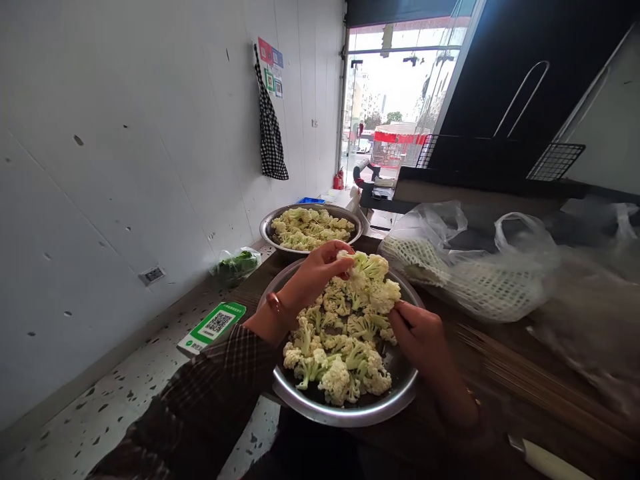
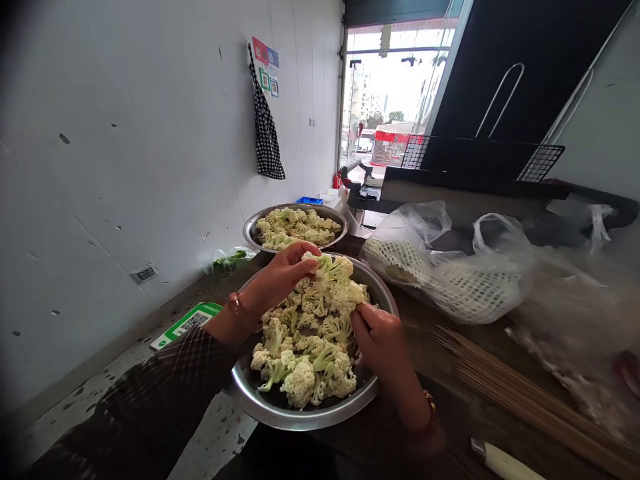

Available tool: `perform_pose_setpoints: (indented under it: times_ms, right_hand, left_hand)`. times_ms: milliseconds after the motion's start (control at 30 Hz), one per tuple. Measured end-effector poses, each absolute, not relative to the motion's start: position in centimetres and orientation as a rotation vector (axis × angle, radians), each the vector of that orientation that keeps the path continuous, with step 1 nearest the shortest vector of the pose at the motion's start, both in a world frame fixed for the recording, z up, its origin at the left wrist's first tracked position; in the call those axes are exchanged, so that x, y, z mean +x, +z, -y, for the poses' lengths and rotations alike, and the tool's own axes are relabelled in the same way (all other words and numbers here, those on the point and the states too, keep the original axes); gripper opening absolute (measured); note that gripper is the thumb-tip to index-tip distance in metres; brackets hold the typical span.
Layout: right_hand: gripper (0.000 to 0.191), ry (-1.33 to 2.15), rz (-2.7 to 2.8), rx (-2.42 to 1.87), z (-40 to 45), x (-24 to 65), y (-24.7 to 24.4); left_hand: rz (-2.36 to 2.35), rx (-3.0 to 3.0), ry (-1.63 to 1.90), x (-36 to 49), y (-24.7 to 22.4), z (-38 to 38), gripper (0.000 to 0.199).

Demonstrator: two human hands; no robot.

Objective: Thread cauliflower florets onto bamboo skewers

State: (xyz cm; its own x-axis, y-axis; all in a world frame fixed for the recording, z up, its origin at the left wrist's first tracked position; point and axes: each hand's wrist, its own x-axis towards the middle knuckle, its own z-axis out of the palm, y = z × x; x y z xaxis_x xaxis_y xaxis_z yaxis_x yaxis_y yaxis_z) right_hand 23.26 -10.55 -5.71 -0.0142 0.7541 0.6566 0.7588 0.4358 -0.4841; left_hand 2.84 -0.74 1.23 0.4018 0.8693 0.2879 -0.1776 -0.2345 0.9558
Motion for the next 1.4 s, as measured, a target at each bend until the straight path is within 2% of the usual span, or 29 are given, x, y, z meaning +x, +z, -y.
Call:
perform_pose_setpoints:
  times_ms: [100, 167, 400, 667, 933, 1100, 1400]
  right_hand:
    - [0.041, 0.070, 1.623, -1.311, 10.5, 23.1, -5.2]
    - [0.041, 0.098, 1.546, -1.308, 10.5, 23.1, -4.8]
    - [0.039, 0.179, 1.462, -1.272, 10.9, 23.0, -4.4]
    - [0.036, 0.240, 1.437, -1.239, 11.0, 23.4, -4.6]
    - [0.039, 0.350, 1.348, -1.143, 10.4, 23.8, -5.4]
    - [0.034, 0.505, 1.375, -1.085, 10.1, 23.8, -5.8]
    - [0.034, 0.495, 1.421, -1.069, 10.3, 23.8, -6.1]
  left_hand:
    - [-0.552, 1.308, 1.086, 2.5, 0.7, 0.0, 0.053]
    - [-0.546, 1.297, 1.024, 2.5, 0.4, -0.4, 0.057]
    - [-0.484, 1.530, 0.754, 5.3, 1.5, 1.4, 0.041]
    - [-0.510, 1.184, 0.993, 9.5, 2.5, 4.9, 0.047]
    - [-0.582, 1.146, 1.203, 11.3, 2.1, 6.2, 0.051]
    - [-0.651, 1.094, 1.311, 11.6, 2.2, 6.6, 0.045]
    - [-0.644, 1.004, 1.337, 11.3, 1.8, 6.6, 0.042]
